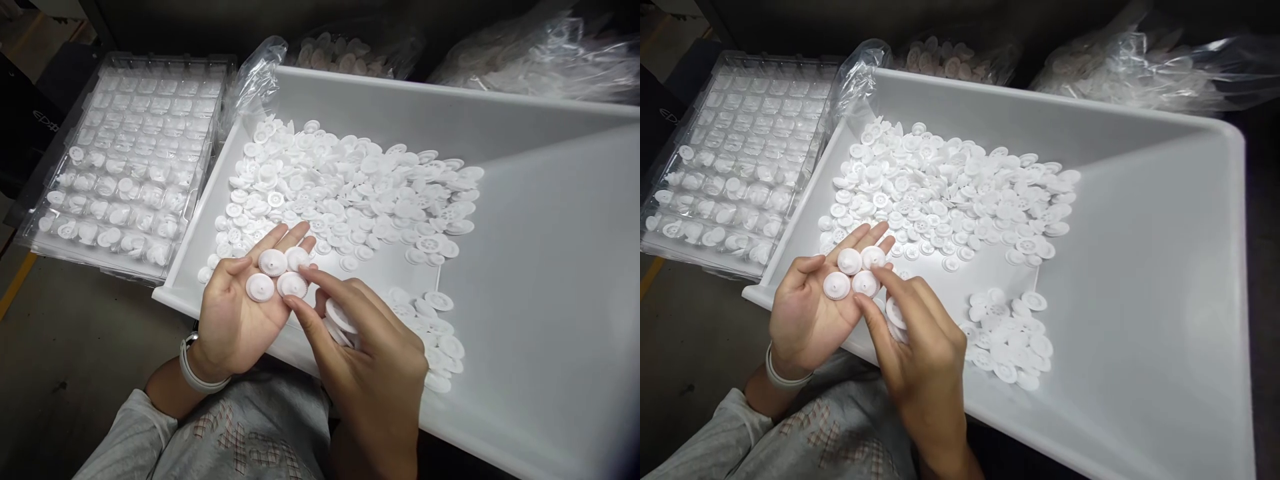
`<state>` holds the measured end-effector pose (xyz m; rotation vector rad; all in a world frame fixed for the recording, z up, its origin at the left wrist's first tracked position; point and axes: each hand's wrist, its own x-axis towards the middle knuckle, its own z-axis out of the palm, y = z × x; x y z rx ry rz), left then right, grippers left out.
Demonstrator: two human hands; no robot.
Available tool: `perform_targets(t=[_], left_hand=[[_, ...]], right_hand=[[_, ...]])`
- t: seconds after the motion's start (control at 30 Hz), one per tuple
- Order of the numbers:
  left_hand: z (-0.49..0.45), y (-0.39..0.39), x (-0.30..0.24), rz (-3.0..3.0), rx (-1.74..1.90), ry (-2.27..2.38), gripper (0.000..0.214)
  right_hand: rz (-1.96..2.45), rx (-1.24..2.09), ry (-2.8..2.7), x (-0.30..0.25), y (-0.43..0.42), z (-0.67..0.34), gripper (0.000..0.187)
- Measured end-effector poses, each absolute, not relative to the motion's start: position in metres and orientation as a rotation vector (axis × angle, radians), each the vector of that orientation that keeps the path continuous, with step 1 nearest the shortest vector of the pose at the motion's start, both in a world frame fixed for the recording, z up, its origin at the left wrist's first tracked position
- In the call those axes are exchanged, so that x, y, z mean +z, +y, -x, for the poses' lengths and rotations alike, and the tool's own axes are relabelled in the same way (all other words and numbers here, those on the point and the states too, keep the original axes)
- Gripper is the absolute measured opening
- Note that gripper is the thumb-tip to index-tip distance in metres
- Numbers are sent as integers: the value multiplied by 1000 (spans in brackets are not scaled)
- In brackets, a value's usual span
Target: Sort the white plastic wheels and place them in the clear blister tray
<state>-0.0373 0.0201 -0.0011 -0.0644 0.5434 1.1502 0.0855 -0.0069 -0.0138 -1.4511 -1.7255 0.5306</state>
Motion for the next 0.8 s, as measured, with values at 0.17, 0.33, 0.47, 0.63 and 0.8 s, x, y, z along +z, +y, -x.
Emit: perform_targets(t=[0.17,0.33,0.47,0.63,0.8], left_hand=[[36,20,-2,67,1145,565,44],[34,20,-3,63,1187,580,44],[33,21,-2,58,1213,646,44],[29,21,0,50,1215,689,38],[25,21,5,63,1238,853,33]], right_hand=[[1385,494,-1759,-15,-8,-84,29],[1382,483,-1763,-16,-9,-84,26],[1370,499,-1766,-16,-9,-84,26],[1329,563,-1738,-14,-6,-82,24],[1300,599,-1757,-12,-7,-81,23]])
